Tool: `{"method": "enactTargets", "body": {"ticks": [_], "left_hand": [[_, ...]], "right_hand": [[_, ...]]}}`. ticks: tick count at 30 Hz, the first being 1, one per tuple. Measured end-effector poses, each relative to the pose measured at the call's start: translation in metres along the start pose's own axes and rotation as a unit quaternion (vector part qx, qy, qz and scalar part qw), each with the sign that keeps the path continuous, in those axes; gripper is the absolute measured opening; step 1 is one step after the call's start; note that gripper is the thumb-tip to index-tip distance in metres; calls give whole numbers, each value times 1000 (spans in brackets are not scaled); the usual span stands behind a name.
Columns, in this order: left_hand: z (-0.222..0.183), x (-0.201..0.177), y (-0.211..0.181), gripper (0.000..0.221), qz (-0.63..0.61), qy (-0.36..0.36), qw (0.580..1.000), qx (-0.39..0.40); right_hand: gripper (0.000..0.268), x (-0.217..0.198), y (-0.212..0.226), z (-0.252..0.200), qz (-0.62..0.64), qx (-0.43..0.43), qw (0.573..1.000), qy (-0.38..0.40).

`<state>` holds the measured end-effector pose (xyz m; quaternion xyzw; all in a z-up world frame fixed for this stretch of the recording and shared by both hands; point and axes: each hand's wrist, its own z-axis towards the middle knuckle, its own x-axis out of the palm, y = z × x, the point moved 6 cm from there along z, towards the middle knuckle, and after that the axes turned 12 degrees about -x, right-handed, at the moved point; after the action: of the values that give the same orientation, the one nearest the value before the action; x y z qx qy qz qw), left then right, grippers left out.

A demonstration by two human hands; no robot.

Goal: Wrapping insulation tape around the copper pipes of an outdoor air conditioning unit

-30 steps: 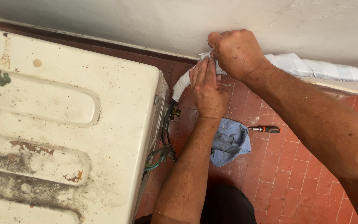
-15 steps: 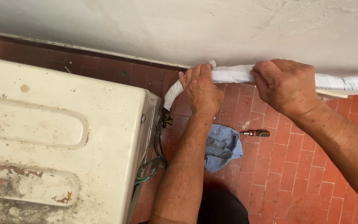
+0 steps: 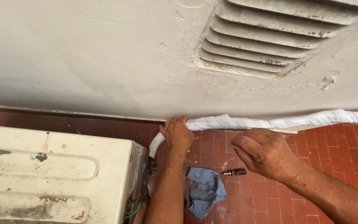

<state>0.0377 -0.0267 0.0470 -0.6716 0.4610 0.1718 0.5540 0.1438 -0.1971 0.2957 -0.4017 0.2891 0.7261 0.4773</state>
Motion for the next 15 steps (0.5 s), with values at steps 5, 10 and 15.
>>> {"method": "enactTargets", "body": {"ticks": [5, 10, 15], "left_hand": [[-1, -5, -2, 53, 54, -9, 999, -3], [8, 9, 4, 52, 74, -16, 997, -5], [-1, -1, -3, 49, 80, -2, 996, -36]], "right_hand": [[4, -70, 7, 36, 13, -28, 999, 16], [15, -177, 1, 55, -85, -17, 994, -71], [8, -258, -38, 60, 106, 175, 948, -243]]}}
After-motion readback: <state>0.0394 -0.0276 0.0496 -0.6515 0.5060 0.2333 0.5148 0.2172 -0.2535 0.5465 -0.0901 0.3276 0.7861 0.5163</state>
